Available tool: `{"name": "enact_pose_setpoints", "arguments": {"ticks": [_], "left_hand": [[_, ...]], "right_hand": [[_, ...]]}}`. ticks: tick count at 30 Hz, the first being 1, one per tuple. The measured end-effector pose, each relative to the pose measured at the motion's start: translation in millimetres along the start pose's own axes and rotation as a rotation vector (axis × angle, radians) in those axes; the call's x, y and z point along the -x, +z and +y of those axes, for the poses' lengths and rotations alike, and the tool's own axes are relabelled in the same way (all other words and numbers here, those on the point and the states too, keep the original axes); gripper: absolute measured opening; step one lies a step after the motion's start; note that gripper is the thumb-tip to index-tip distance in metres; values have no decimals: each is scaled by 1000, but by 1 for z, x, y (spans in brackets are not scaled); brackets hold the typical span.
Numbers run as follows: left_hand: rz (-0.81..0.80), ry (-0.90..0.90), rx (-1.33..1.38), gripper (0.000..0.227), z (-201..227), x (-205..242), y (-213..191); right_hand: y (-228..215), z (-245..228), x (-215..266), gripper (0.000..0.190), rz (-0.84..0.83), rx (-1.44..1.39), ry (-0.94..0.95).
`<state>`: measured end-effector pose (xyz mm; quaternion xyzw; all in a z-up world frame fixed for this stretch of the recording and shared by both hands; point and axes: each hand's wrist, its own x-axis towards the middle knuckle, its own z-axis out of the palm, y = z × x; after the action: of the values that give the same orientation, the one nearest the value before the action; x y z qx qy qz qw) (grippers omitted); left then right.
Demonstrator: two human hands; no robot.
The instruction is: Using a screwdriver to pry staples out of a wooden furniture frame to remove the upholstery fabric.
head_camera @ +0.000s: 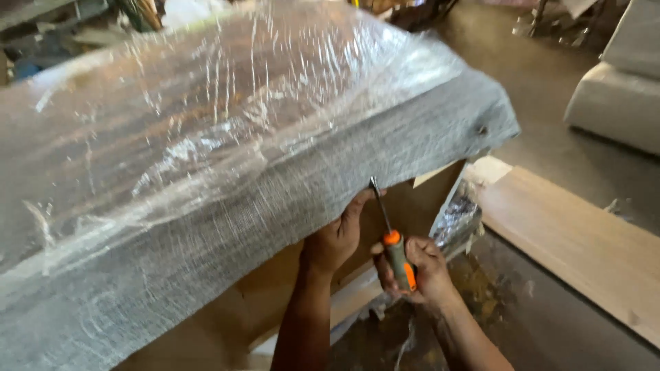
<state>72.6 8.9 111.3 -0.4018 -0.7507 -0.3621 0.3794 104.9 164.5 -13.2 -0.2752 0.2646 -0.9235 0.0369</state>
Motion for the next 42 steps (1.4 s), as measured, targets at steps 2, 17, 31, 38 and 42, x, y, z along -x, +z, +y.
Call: {"name": "enact_pose_setpoints", "arguments": {"ticks": [2,17,31,38,42], "left_hand": [[-7,-5,28,33,5,-5,-2],[101,-269,226,24,13,7,21],[130,17,226,17,-4,4,25],[132,2,279,17,-9,3,27],[133,27,280,17,-11,3,27]], "right_hand": [[-34,7,-9,54,-319,-199,99],[11,-52,53,35,326,989,-256],[49,-57,38,41,277,1779,-791],[59,-62,38,40,259,1754,-765],[59,-65,39,40,256,1762,-759]]}}
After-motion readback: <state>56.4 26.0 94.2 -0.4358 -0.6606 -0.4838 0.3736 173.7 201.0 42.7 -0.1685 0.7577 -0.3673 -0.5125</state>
